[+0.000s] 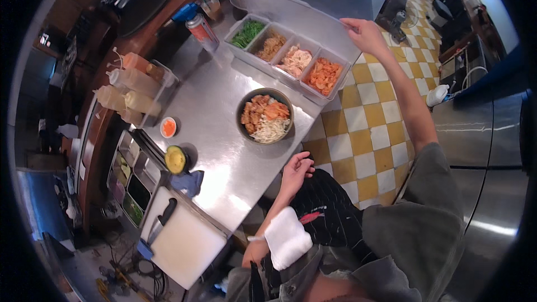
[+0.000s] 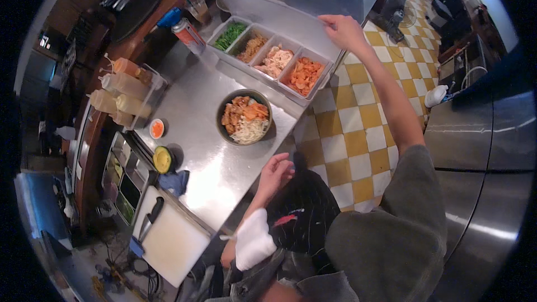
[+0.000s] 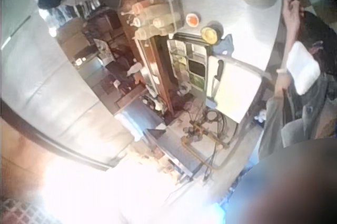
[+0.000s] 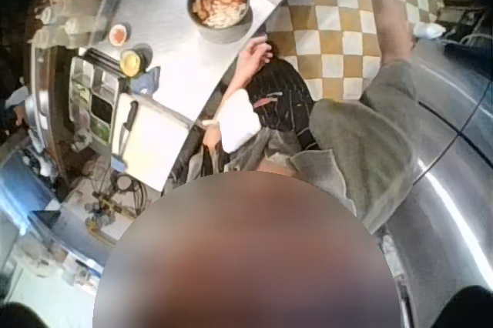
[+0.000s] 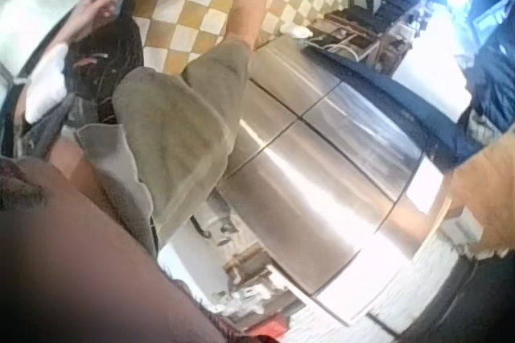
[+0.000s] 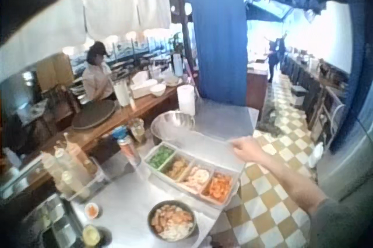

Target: The person assembles a bowl by adding shredded vegetables, cooked meat, and kimchi, then cracks an egg into the center. They sprinkle chopped green onions and seasonings, and drizzle sauce over the top.

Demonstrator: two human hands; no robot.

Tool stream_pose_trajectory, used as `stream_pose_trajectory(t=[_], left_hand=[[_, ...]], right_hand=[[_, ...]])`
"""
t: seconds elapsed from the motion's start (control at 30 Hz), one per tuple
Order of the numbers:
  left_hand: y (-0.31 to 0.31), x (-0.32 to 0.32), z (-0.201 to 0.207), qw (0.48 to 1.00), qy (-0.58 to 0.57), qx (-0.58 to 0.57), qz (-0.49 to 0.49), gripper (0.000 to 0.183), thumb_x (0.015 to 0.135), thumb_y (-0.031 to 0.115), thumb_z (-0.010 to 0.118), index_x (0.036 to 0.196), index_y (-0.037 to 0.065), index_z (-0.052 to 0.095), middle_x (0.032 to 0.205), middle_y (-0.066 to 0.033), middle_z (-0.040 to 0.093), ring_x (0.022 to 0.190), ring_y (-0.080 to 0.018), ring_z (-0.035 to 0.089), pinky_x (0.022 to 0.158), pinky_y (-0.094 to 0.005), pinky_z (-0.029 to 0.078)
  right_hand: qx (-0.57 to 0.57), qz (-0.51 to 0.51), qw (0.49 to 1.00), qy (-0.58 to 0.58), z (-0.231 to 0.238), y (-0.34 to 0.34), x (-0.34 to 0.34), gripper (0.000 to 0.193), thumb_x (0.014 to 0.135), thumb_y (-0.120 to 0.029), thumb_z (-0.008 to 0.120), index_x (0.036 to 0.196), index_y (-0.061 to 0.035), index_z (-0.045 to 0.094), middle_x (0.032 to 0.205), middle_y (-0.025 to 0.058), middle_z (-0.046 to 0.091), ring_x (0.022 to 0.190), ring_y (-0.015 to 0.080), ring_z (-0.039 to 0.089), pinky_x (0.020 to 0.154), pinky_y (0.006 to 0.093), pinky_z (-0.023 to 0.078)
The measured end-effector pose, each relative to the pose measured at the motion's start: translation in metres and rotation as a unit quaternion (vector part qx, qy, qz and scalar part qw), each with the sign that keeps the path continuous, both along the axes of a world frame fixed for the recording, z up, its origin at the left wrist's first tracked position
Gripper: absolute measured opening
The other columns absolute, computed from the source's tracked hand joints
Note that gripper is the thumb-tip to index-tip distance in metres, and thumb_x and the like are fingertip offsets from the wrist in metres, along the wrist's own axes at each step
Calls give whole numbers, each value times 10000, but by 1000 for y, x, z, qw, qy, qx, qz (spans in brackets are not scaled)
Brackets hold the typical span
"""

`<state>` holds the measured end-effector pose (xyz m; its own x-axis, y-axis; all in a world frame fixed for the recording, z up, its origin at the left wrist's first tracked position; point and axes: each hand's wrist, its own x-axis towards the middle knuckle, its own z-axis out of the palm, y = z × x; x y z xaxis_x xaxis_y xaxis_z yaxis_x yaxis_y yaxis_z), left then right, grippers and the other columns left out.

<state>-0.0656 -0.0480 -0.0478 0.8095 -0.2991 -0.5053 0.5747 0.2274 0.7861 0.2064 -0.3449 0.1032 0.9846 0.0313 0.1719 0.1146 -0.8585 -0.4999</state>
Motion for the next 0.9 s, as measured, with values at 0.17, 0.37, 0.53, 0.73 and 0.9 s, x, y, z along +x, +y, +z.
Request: stream_pose_trajectory(t=[0.17,0.37,0.53,0.73,0.9], left_hand=[[10,-67,-147,974,176,66,127,273,914,182,555,1144,36,548,901,-70,634,704,-146,624,578,-277,522],[116,-164,-205,775,311,222,503,277,886,164,536,1108,-1,520,947,-128,601,699,-202,605,582,-314,518],[148,-173,-212,632,-37,109,767,722,903,403,506,1419,40,157,1420,-179,311,1244,-288,379,1048,-434,323],[124,-146,-185,542,171,631,529,964,793,254,667,1441,-18,8,1440,-329,164,1334,-431,226,1074,-464,303],[54,-192,-169,603,-27,482,635,850,767,34,631,1447,21,121,1443,-258,258,1305,-372,340,1086,-433,288]], right_hand=[[-42,88,982,-162,-22,41,-60,462,731,-130,604,1193,-124,601,1152,135,609,1062,306,570,915,383,447],[-13,164,969,-182,-49,53,-95,456,759,-189,654,1207,-135,589,1235,113,544,1155,301,504,979,406,381],[-38,217,958,-186,-77,54,-99,419,810,-244,658,1207,-131,587,1259,122,527,1170,306,492,994,409,362],[32,135,957,-253,-70,59,-166,371,810,-173,659,1167,-96,598,1193,143,571,1125,293,530,972,393,391],[161,73,980,-86,-119,53,-297,314,800,-126,653,1100,-43,605,1126,112,618,1071,264,572,927,357,435]])
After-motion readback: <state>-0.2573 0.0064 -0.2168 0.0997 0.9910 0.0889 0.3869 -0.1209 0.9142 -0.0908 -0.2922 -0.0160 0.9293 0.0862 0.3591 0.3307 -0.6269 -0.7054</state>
